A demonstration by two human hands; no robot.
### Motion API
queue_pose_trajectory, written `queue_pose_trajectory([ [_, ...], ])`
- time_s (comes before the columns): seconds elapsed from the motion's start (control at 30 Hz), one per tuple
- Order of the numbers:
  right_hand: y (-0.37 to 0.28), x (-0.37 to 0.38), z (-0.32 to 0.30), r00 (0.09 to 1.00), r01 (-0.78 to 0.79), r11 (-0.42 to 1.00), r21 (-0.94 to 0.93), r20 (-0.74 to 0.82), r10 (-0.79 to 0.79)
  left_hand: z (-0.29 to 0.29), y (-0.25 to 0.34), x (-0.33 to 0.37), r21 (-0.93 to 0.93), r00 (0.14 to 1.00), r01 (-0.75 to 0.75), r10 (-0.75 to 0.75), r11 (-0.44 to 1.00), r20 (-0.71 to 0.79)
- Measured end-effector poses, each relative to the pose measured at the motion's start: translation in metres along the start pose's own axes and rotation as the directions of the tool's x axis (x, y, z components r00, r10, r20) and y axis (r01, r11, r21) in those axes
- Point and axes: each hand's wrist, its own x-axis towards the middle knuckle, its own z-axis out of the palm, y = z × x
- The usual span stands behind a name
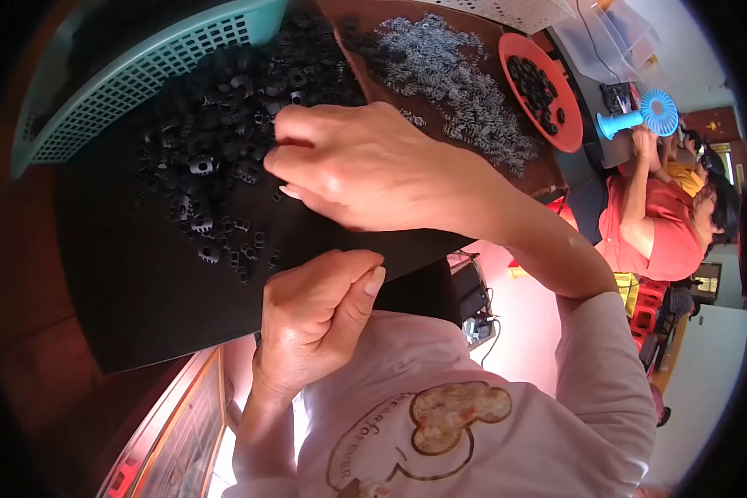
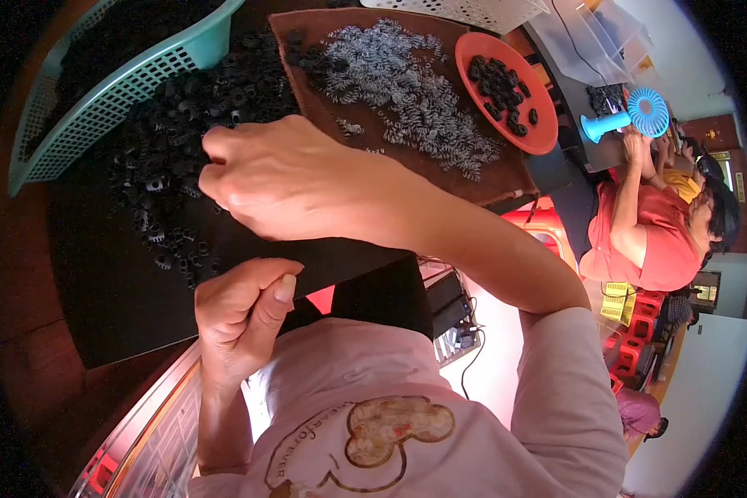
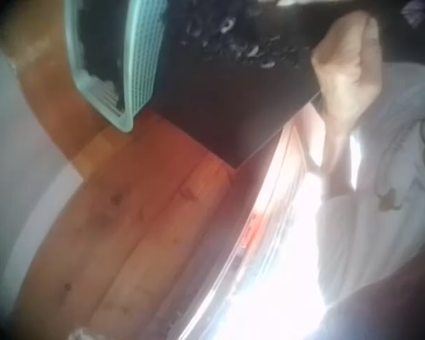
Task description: Assembling small silver pins into black plastic components at a workbench.
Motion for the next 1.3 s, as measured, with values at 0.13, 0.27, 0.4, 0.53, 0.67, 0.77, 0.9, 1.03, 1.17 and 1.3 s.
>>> queue_pose_trajectory([
  [0.13,-0.003,0.006,0.005,0.999,0.035,0.998,-0.054,0.012,-0.034,0.003,0.000,-0.001,-0.023,1.000,-0.013,0.013,1.000,-0.021],
  [0.27,-0.004,0.006,0.004,0.999,0.008,0.992,-0.127,0.037,-0.003,0.004,-0.001,-0.004,-0.010,0.999,0.001,-0.002,1.000,-0.041],
  [0.4,-0.001,-0.004,-0.001,1.000,0.014,1.000,-0.003,-0.014,-0.014,0.000,0.001,-0.007,-0.089,0.994,0.094,-0.098,0.992,-0.050],
  [0.53,-0.004,-0.030,-0.012,0.969,-0.014,0.954,0.300,-0.231,0.087,-0.002,0.005,-0.008,-0.211,0.972,0.170,-0.199,0.963,-0.127],
  [0.67,-0.016,-0.050,-0.022,0.937,-0.020,0.873,0.487,-0.295,0.185,0.001,0.011,-0.004,-0.419,0.938,0.205,-0.300,0.884,-0.175],
  [0.77,-0.025,-0.059,-0.026,0.925,-0.021,0.796,0.605,-0.290,0.245,0.005,0.014,0.005,-0.579,0.955,0.156,-0.273,0.800,-0.120],
  [0.9,-0.027,-0.061,-0.018,0.864,0.114,0.792,0.599,-0.453,0.218,0.019,0.012,0.021,-0.774,0.966,0.157,-0.258,0.614,-0.009],
  [1.03,-0.025,-0.071,-0.012,0.830,0.091,0.797,0.597,-0.488,0.270,0.034,0.011,0.029,-0.814,0.951,0.137,-0.304,0.565,-0.051],
  [1.17,-0.020,-0.088,-0.018,0.836,0.074,0.818,0.571,-0.483,0.261,0.040,0.009,0.029,-0.791,0.936,0.070,-0.314,0.608,-0.158],
  [1.3,0.012,-0.113,-0.037,0.846,-0.106,0.866,0.489,-0.413,0.337,0.038,0.003,0.029,-0.695,0.942,0.086,-0.286,0.714,-0.177],
])
